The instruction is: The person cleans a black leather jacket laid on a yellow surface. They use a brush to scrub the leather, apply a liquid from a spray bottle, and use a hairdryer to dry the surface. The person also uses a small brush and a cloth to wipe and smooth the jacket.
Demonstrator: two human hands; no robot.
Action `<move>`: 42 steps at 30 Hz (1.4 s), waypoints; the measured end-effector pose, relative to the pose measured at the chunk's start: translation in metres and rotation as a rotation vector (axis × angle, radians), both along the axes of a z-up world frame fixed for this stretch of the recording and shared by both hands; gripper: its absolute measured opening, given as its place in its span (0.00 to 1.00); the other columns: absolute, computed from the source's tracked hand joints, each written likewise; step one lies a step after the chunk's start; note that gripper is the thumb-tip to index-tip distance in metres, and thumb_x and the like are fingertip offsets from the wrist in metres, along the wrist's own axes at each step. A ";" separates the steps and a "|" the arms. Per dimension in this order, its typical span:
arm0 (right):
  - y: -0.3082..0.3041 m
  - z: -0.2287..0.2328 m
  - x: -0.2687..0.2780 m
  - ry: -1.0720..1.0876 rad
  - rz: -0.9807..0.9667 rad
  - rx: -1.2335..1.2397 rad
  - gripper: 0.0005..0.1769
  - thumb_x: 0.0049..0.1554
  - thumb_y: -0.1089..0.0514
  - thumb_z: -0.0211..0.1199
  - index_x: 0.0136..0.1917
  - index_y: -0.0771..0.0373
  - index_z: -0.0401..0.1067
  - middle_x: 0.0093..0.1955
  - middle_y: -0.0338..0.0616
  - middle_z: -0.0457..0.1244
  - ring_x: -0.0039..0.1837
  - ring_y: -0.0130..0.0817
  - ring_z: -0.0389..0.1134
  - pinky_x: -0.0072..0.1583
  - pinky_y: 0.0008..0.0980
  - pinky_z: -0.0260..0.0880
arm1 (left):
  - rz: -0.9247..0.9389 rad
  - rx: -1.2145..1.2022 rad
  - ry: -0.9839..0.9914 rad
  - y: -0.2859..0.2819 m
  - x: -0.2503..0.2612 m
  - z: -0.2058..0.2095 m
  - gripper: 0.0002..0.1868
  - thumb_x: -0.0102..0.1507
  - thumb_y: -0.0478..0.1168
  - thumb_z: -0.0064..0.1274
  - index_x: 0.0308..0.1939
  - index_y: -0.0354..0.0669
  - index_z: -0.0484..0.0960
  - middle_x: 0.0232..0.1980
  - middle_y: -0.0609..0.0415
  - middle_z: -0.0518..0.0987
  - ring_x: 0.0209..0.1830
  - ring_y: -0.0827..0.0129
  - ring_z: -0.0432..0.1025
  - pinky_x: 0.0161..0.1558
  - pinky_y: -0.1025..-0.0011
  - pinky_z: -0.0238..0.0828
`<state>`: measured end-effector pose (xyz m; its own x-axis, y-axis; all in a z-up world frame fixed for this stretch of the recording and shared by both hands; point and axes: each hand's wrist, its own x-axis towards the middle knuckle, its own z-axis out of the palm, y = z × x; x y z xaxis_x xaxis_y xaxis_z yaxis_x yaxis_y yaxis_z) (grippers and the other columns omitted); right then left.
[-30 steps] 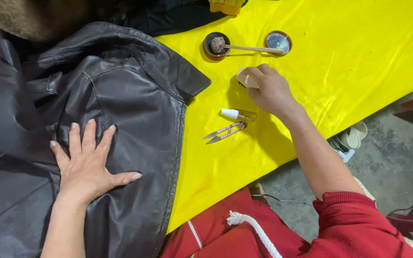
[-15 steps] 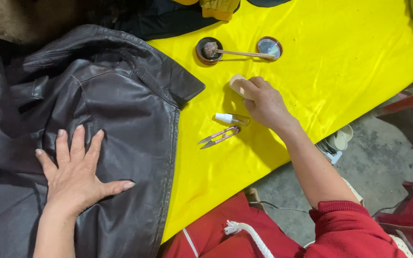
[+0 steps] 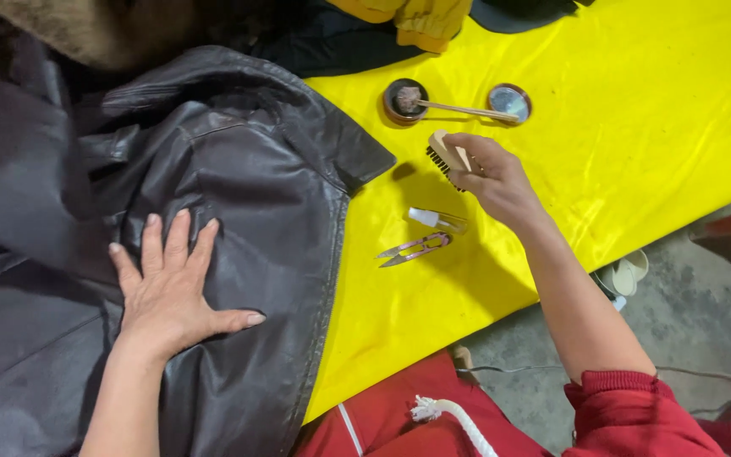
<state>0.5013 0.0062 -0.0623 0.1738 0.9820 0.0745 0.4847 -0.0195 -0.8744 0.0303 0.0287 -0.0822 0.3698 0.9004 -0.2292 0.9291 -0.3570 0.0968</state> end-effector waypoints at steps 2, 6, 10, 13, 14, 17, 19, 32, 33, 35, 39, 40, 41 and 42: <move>-0.006 0.036 -0.050 -0.137 0.112 0.041 0.24 0.58 0.66 0.62 0.67 0.53 0.70 0.64 0.38 0.63 0.62 0.35 0.63 0.61 0.35 0.60 | 0.003 -0.006 0.002 0.000 0.000 0.002 0.80 0.38 0.87 0.63 0.81 0.60 0.39 0.85 0.51 0.30 0.83 0.48 0.18 0.70 0.31 0.11; -0.013 0.038 -0.128 -0.273 0.731 0.255 0.26 0.67 0.66 0.44 0.78 0.56 0.60 0.80 0.45 0.56 0.79 0.45 0.56 0.78 0.49 0.50 | -0.009 -0.014 -0.001 -0.001 0.001 0.004 0.81 0.37 0.86 0.65 0.81 0.61 0.37 0.85 0.51 0.29 0.83 0.48 0.17 0.70 0.32 0.09; -0.002 -0.011 -0.181 -0.565 0.819 0.400 0.28 0.60 0.71 0.52 0.72 0.61 0.64 0.56 0.52 0.57 0.56 0.48 0.61 0.54 0.45 0.69 | -0.020 0.023 0.003 0.001 0.000 -0.001 0.82 0.36 0.88 0.64 0.81 0.62 0.38 0.85 0.51 0.30 0.83 0.47 0.18 0.70 0.31 0.10; 0.027 -0.009 -0.176 -0.633 0.821 0.742 0.18 0.66 0.69 0.50 0.68 0.61 0.67 0.63 0.48 0.61 0.52 0.46 0.60 0.53 0.48 0.62 | 0.009 -0.039 0.042 0.000 0.000 0.002 0.81 0.37 0.87 0.65 0.81 0.64 0.37 0.85 0.54 0.27 0.83 0.49 0.16 0.71 0.33 0.09; 0.041 -0.003 -0.173 -0.713 0.619 0.442 0.20 0.64 0.65 0.54 0.69 0.57 0.66 0.61 0.51 0.59 0.54 0.50 0.60 0.51 0.49 0.65 | 0.001 -0.014 0.034 -0.001 -0.001 0.001 0.81 0.37 0.88 0.64 0.81 0.63 0.37 0.85 0.53 0.29 0.83 0.48 0.17 0.70 0.32 0.10; 0.044 -0.015 -0.175 -0.723 0.513 0.393 0.25 0.64 0.61 0.56 0.73 0.51 0.63 0.62 0.54 0.57 0.62 0.54 0.61 0.57 0.51 0.67 | -0.007 -0.002 0.036 0.002 0.001 0.000 0.81 0.36 0.88 0.65 0.81 0.63 0.38 0.85 0.53 0.29 0.83 0.49 0.17 0.70 0.31 0.09; 0.034 -0.028 -0.190 -0.648 0.628 0.638 0.26 0.66 0.61 0.54 0.76 0.50 0.62 0.64 0.54 0.58 0.66 0.54 0.61 0.65 0.52 0.65 | 0.008 -0.029 0.053 0.000 0.001 0.000 0.82 0.36 0.87 0.67 0.80 0.64 0.38 0.85 0.54 0.28 0.83 0.50 0.16 0.70 0.31 0.08; 0.099 -0.033 -0.241 -0.782 0.645 0.551 0.31 0.55 0.65 0.58 0.72 0.53 0.63 0.62 0.52 0.58 0.54 0.49 0.61 0.52 0.48 0.67 | -0.002 -0.040 0.054 0.001 0.001 0.001 0.78 0.38 0.89 0.62 0.80 0.60 0.43 0.86 0.54 0.27 0.84 0.50 0.14 0.71 0.32 0.07; 0.118 -0.034 -0.239 -0.811 0.528 0.581 0.32 0.51 0.66 0.59 0.70 0.54 0.65 0.60 0.54 0.58 0.53 0.50 0.61 0.51 0.49 0.66 | -0.012 -0.006 0.034 0.002 0.000 -0.003 0.79 0.38 0.89 0.62 0.80 0.64 0.40 0.85 0.54 0.29 0.83 0.50 0.14 0.70 0.32 0.07; 0.117 -0.028 -0.247 -0.802 0.429 0.603 0.31 0.54 0.64 0.59 0.71 0.57 0.63 0.61 0.54 0.58 0.54 0.50 0.61 0.53 0.48 0.66 | -0.015 0.001 0.026 0.001 -0.001 -0.002 0.79 0.37 0.89 0.62 0.80 0.63 0.41 0.85 0.53 0.30 0.83 0.49 0.16 0.70 0.31 0.08; 0.089 -0.044 -0.256 -0.730 0.768 0.671 0.26 0.57 0.64 0.58 0.69 0.53 0.66 0.63 0.51 0.62 0.53 0.46 0.62 0.54 0.47 0.63 | -0.049 0.028 0.061 0.003 -0.006 -0.016 0.83 0.36 0.93 0.59 0.81 0.60 0.36 0.85 0.50 0.26 0.83 0.48 0.15 0.69 0.30 0.10; 0.105 -0.046 -0.242 -0.733 0.766 0.674 0.26 0.57 0.64 0.58 0.69 0.53 0.66 0.63 0.51 0.62 0.53 0.46 0.62 0.54 0.47 0.63 | -0.049 0.033 0.061 0.006 -0.004 -0.009 0.83 0.36 0.93 0.59 0.81 0.60 0.36 0.85 0.50 0.26 0.83 0.48 0.15 0.69 0.30 0.10; 0.115 -0.052 -0.227 -0.741 0.690 0.735 0.33 0.53 0.67 0.59 0.71 0.54 0.65 0.67 0.50 0.63 0.62 0.51 0.63 0.61 0.49 0.65 | -0.029 0.000 0.057 0.004 -0.002 -0.004 0.80 0.38 0.90 0.60 0.81 0.63 0.38 0.85 0.52 0.28 0.83 0.49 0.16 0.70 0.31 0.10; 0.124 -0.059 -0.212 -0.748 0.613 0.794 0.39 0.49 0.69 0.60 0.74 0.54 0.64 0.70 0.50 0.64 0.71 0.55 0.64 0.68 0.52 0.66 | -0.008 -0.034 0.053 0.002 0.000 0.001 0.77 0.39 0.87 0.62 0.81 0.65 0.40 0.85 0.54 0.29 0.84 0.49 0.17 0.71 0.32 0.09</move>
<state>0.2892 0.1302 -0.1208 -0.6358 0.5250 0.5658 0.6104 0.7906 -0.0477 0.0304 0.0304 -0.0810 0.3631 0.8890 -0.2790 0.9305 -0.3614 0.0597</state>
